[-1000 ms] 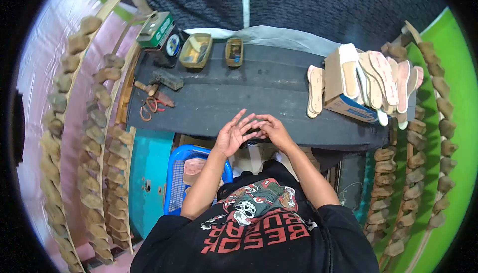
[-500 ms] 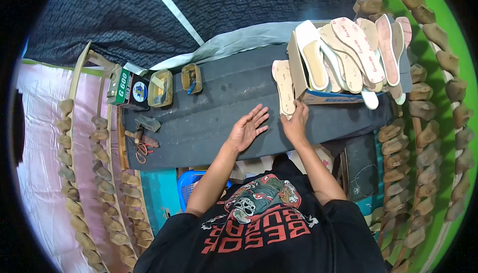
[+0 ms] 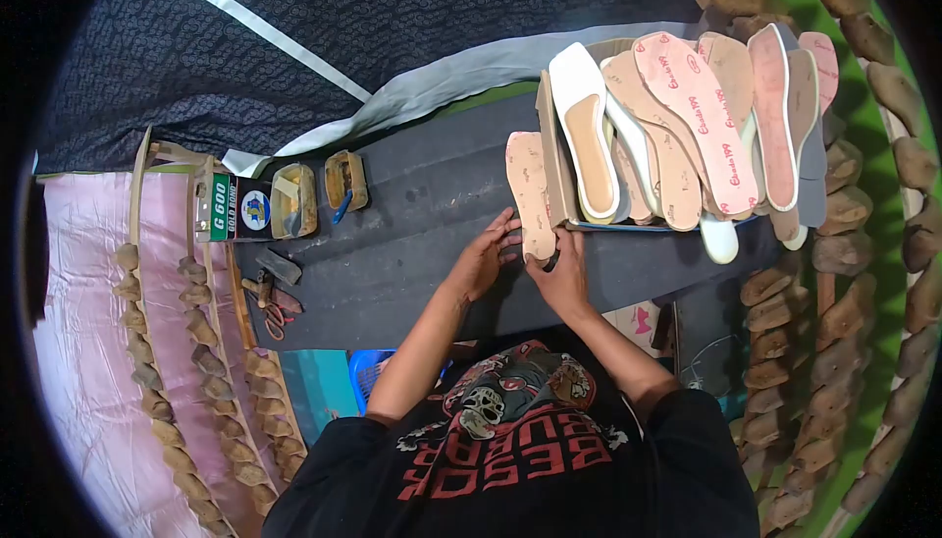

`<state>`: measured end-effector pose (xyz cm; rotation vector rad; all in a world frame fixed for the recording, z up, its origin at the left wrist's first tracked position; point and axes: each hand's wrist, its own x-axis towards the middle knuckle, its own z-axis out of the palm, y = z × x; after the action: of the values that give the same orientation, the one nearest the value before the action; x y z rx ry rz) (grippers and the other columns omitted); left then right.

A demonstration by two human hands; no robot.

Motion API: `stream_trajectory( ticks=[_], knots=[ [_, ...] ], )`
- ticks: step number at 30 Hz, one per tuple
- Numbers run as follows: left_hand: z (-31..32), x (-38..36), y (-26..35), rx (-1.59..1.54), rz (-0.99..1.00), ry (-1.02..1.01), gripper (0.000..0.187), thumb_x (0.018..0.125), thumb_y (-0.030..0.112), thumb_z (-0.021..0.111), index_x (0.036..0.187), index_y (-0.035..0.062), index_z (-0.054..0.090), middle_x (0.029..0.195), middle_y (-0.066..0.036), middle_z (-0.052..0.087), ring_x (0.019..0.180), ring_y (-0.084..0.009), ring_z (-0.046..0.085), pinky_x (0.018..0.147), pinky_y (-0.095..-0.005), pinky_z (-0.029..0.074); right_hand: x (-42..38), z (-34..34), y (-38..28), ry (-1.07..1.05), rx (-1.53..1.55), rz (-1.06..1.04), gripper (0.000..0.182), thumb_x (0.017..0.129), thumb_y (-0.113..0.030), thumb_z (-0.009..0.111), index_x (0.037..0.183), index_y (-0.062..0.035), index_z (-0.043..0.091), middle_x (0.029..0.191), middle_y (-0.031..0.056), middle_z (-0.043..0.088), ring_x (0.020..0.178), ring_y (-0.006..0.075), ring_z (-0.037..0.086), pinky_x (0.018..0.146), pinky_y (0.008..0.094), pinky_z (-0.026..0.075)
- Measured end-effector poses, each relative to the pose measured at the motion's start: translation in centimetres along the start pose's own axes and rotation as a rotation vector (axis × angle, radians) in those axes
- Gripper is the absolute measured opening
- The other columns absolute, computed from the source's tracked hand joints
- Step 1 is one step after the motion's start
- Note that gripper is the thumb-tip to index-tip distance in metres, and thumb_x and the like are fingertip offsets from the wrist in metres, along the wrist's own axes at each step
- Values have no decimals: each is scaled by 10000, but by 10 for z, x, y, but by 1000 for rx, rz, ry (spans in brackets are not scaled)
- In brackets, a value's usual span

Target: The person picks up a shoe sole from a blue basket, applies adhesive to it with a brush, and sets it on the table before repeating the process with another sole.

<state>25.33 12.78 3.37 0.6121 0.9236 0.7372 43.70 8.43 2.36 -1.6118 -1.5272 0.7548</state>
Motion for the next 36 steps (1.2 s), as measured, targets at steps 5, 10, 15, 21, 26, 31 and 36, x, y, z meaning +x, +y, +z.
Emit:
stream_trajectory(
  ticks=[5,10,15,21,26,31,36],
  knots=[
    [-5,2,-1,-150,33,-50,734,1010,499,498,1608,114,317,1427,5,559,1189,-125,521,974,-339,376,-8,-9,-20,-33,80,-7,633,736,-83,843,1313,-22,589,1022,94,530,844,208,530,718,328,467],
    [-18,0,8,-205,-33,-62,598,1092,499,323,1515,91,432,1373,-87,628,1183,-202,625,1010,-415,481,-22,6,-41,-23,130,-62,639,725,-94,859,1311,-36,611,945,55,518,755,159,487,664,286,452],
    [-35,-5,19,-302,27,-108,607,1111,519,278,1474,69,464,1328,-126,654,1145,-252,670,1010,-431,539,-24,27,-77,-67,56,-14,648,742,-124,868,1321,-32,593,999,77,529,793,186,519,695,317,473],
    [-76,-16,23,-325,-43,-72,623,1099,565,286,1347,63,558,1188,-95,674,1074,-230,672,916,-395,574,-21,72,-77,-126,272,74,521,842,-125,813,1308,-47,594,1016,45,516,764,129,471,676,271,452],
    [-101,-34,26,-417,16,51,611,1102,560,280,1283,66,591,1010,-90,677,921,-221,688,808,-385,598,5,100,-97,-77,283,-3,394,890,-24,712,1268,-29,602,1005,59,527,755,123,503,660,274,458],
    [-115,-57,28,-654,83,84,522,1112,446,281,1343,98,593,1166,-59,698,1032,-208,683,875,-366,569,38,125,-130,-312,285,-111,271,879,-2,683,1147,-24,645,943,65,556,696,143,524,643,291,467],
    [-145,-77,10,-733,206,35,494,1110,433,313,1324,98,607,1145,-66,709,980,-213,708,825,-387,604,48,167,-127,-327,401,-44,308,863,20,681,1162,-25,619,943,50,541,705,118,540,648,290,499]
  ],
)
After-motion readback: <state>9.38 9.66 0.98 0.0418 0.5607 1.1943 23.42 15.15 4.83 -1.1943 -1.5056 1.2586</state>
